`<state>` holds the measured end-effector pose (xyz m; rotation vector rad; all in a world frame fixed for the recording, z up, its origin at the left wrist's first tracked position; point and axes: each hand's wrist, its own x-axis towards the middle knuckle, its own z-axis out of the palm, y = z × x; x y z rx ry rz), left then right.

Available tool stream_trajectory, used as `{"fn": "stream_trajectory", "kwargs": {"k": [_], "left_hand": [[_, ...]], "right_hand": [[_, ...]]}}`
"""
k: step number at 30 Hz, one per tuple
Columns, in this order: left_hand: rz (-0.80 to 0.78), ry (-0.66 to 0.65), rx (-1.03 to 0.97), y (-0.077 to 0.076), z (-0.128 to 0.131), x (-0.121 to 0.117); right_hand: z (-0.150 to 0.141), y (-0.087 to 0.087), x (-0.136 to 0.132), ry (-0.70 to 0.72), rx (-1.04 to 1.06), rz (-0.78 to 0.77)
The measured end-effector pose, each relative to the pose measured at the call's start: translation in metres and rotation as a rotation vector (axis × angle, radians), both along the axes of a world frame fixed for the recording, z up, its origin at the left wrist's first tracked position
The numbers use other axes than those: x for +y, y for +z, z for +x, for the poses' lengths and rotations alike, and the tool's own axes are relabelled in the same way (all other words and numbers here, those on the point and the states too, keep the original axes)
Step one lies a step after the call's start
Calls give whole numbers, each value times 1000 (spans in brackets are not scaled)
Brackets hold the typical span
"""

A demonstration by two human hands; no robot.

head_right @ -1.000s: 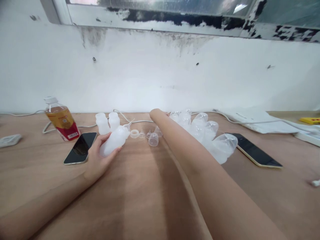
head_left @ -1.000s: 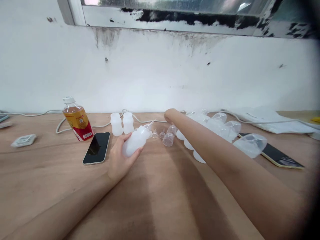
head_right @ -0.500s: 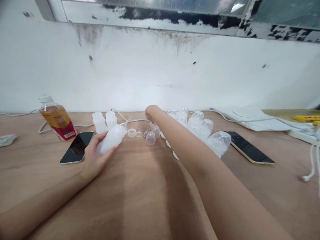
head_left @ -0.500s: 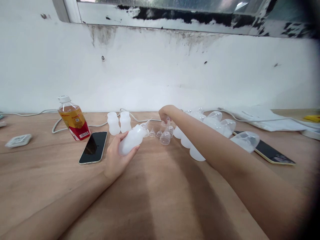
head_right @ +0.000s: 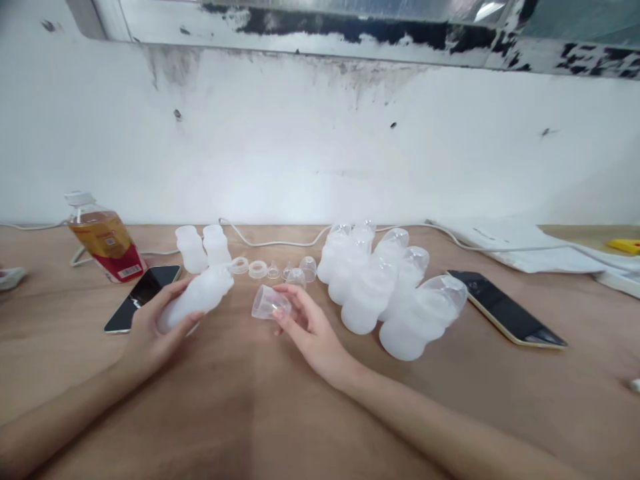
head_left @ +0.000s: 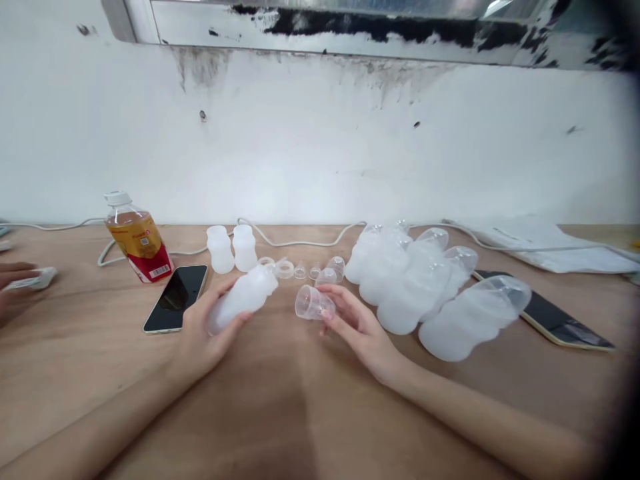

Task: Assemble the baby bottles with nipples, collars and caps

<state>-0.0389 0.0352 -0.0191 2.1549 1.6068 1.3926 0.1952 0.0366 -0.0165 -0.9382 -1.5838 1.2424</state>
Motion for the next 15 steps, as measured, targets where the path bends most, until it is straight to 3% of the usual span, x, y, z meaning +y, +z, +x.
{"fn": "stream_trajectory", "kwargs": {"k": [3, 6, 15], "left_hand": [[-72, -102, 94, 0, 1, 0], [-101, -152, 142, 2, 3, 2], [-9, -268, 251, 0, 5, -1]], "right_hand": [[5, -13, 6, -48, 173, -143], [6, -14, 10, -72, 263, -213], [7, -12, 7, -59, 180, -50]]}}
